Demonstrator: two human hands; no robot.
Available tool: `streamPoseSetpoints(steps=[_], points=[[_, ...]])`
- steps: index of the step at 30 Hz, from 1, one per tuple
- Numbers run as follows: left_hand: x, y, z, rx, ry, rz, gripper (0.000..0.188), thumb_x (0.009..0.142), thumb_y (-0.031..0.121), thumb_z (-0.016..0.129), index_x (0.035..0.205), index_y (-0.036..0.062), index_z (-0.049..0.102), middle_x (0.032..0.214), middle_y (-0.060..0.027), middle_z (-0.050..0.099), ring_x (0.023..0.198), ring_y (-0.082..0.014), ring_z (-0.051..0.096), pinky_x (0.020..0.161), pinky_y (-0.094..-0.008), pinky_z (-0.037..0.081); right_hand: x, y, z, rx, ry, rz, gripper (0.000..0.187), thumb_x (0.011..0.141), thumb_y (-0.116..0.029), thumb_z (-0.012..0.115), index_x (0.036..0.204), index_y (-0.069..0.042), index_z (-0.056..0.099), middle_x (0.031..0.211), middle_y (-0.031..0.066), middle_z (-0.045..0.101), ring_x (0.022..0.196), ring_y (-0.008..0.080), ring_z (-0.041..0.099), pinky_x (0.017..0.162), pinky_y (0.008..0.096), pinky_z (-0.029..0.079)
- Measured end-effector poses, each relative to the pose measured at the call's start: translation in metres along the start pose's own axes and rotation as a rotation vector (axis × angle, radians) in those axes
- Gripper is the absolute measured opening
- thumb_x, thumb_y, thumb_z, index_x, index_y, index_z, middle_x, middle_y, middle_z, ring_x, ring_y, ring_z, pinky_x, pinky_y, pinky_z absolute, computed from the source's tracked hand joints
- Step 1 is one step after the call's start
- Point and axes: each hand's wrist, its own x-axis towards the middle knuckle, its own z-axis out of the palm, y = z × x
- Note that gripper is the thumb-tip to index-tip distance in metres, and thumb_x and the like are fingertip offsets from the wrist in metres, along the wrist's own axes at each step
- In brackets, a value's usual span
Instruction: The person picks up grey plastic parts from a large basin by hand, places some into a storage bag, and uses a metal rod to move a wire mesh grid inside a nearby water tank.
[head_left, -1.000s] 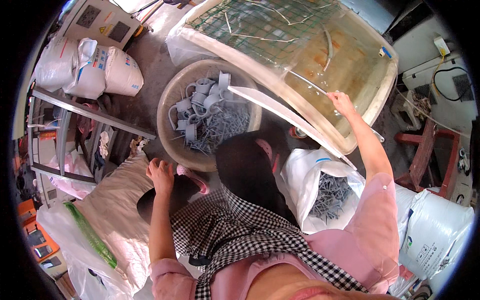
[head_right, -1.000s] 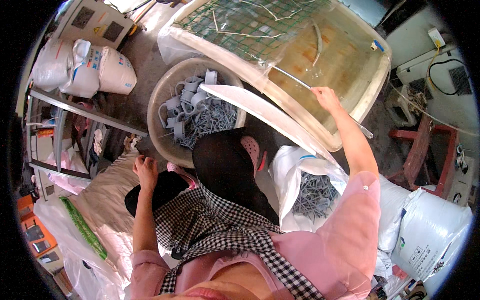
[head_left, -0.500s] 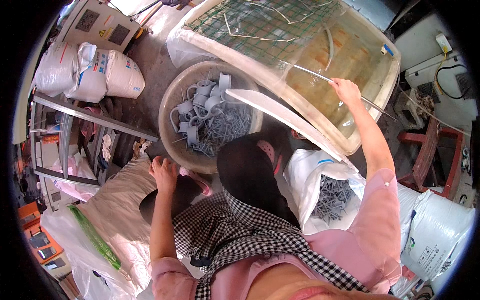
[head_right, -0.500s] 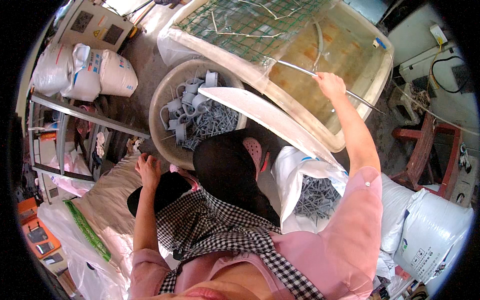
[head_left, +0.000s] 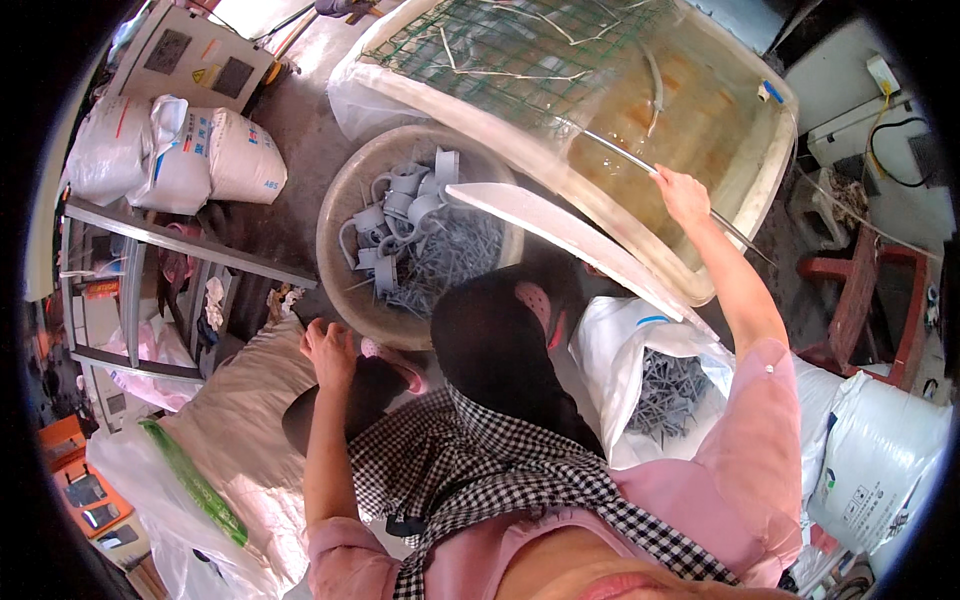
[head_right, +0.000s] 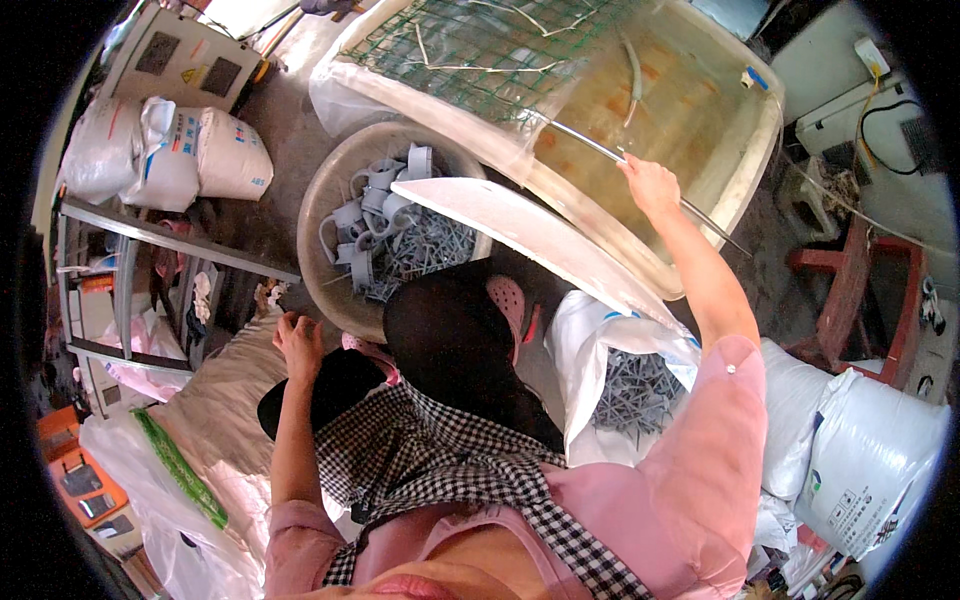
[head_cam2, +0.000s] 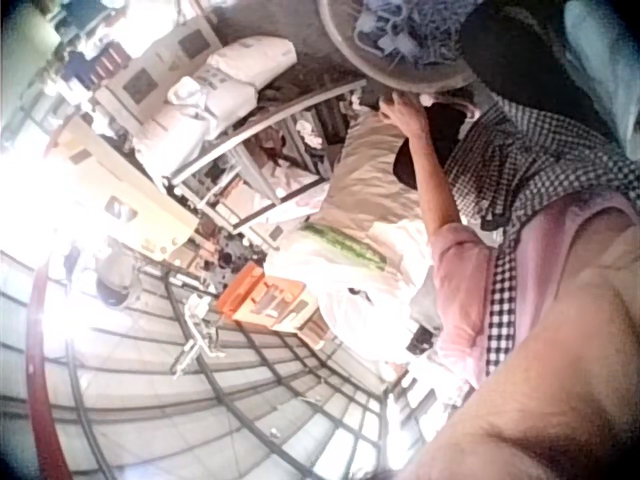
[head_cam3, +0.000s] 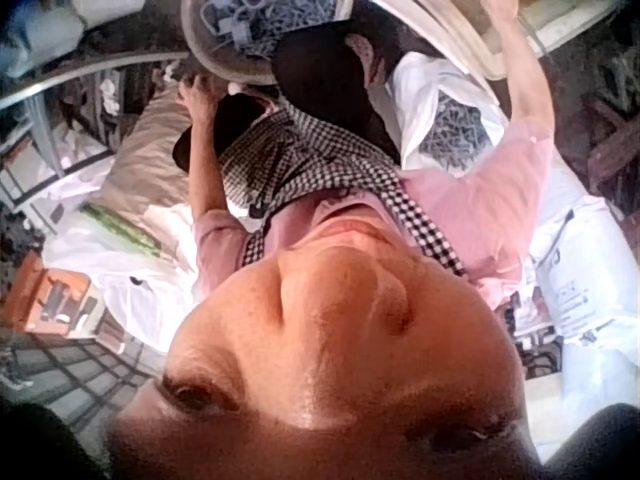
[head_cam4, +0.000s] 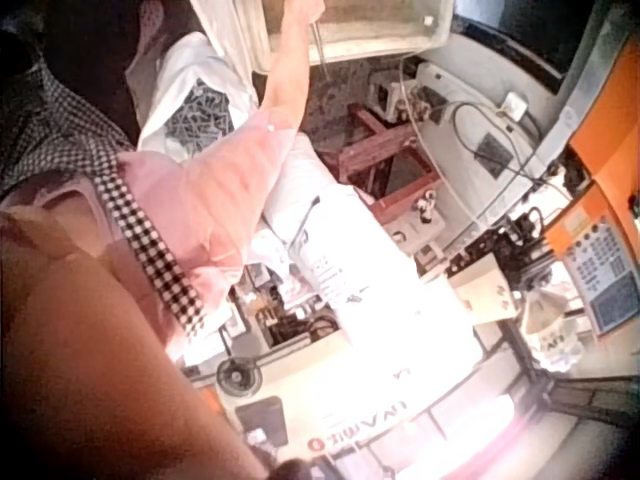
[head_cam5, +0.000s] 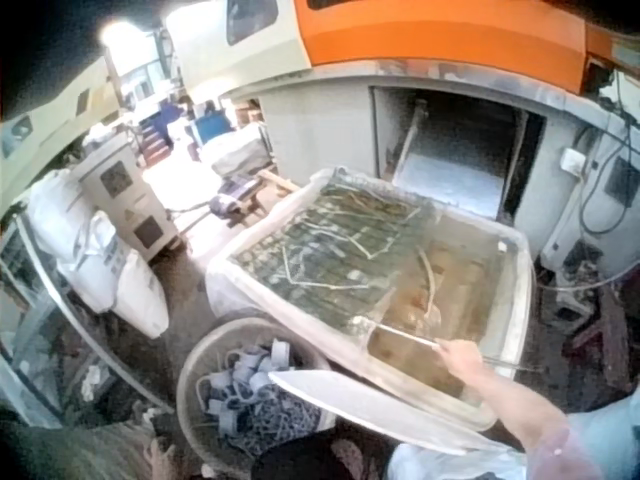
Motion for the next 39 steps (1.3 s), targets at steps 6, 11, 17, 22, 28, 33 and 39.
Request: streamPoseSetpoints(steps=[6,11,17,22,28,33,39], points=[[0.005,0.006,-0.001,-0.016,0.044,0.049,0.016,0.076,0.019,0.065,0.086,0.0073,0.059,0.113,-0.0164,0.048,0.111,-0.0320,0.042,0.095,-0.0479,0.026,0.016,-0.024,0.001,0.028,-0.072,-0.016,0.034,0.088,-0.040,0.046,0.108,-0.017,0.062,0.096,0.0166,0.063,0.091,0.0363,0.058,0.078,0.0458,0.046],[0.000,-0.004,-0.002,-0.029,-0.024,-0.017,0.015,0.079,0.020,0.064,0.087,0.0072,0.060,0.116,-0.0174,0.046,0.112,-0.0344,0.040,0.096,-0.0491,0.024,0.030,-0.005,0.017,0.189,-0.140,-0.024,0.035,0.087,-0.041,0.050,0.099,-0.012,0.065,0.087,0.0161,0.064,0.084,0.0345,0.060,0.073,0.0448,0.046],[0.000,-0.006,0.004,-0.019,0.026,0.035,0.017,0.079,0.019,0.064,0.089,0.0053,0.060,0.115,-0.0185,0.046,0.113,-0.0351,0.040,0.095,-0.0489,0.024,0.033,0.020,0.032,0.511,-0.454,0.122,0.038,0.084,-0.043,0.058,0.092,-0.007,0.068,0.058,0.0050,0.051,0.052,0.0153,0.048,0.052,0.0327,0.039],[0.009,0.007,0.002,-0.023,0.052,0.082,0.019,0.074,0.018,0.065,0.086,0.0058,0.057,0.109,-0.0187,0.049,0.110,-0.0322,0.043,0.094,-0.0474,0.027,0.015,0.034,0.053,0.657,-0.408,0.235,0.041,0.086,-0.045,0.055,0.092,-0.006,0.069,0.049,0.0015,0.038,0.045,0.0109,0.037,0.045,0.0304,0.031],[0.009,0.007,0.000,-0.004,0.041,0.063,0.018,0.074,0.018,0.066,0.085,0.0064,0.058,0.110,-0.0178,0.049,0.110,-0.0310,0.043,0.094,-0.0466,0.027,0.030,0.007,0.052,0.454,-0.274,0.121,0.041,0.085,-0.044,0.055,0.100,-0.007,0.066,0.085,0.0201,0.064,0.081,0.0325,0.061,0.074,0.0407,0.046],[0.005,0.000,0.001,-0.033,0.019,0.035,0.017,0.079,0.019,0.064,0.088,0.0059,0.060,0.114,-0.0170,0.047,0.112,-0.0336,0.042,0.096,-0.0494,0.023,0.037,0.013,0.042,0.355,-0.288,0.064,0.041,0.086,-0.044,0.055,0.099,-0.007,0.066,0.081,0.0192,0.064,0.076,0.0307,0.061,0.071,0.0405,0.046],[-0.002,-0.007,0.007,0.021,0.018,0.029,0.017,0.077,0.019,0.065,0.087,0.0063,0.059,0.113,-0.0176,0.048,0.111,-0.0331,0.043,0.095,-0.0473,0.026,0.024,0.018,0.037,0.516,-0.458,0.198,0.043,0.086,-0.044,0.055,0.092,-0.003,0.067,0.064,0.0135,0.059,0.061,0.0217,0.054,0.060,0.0373,0.043]])
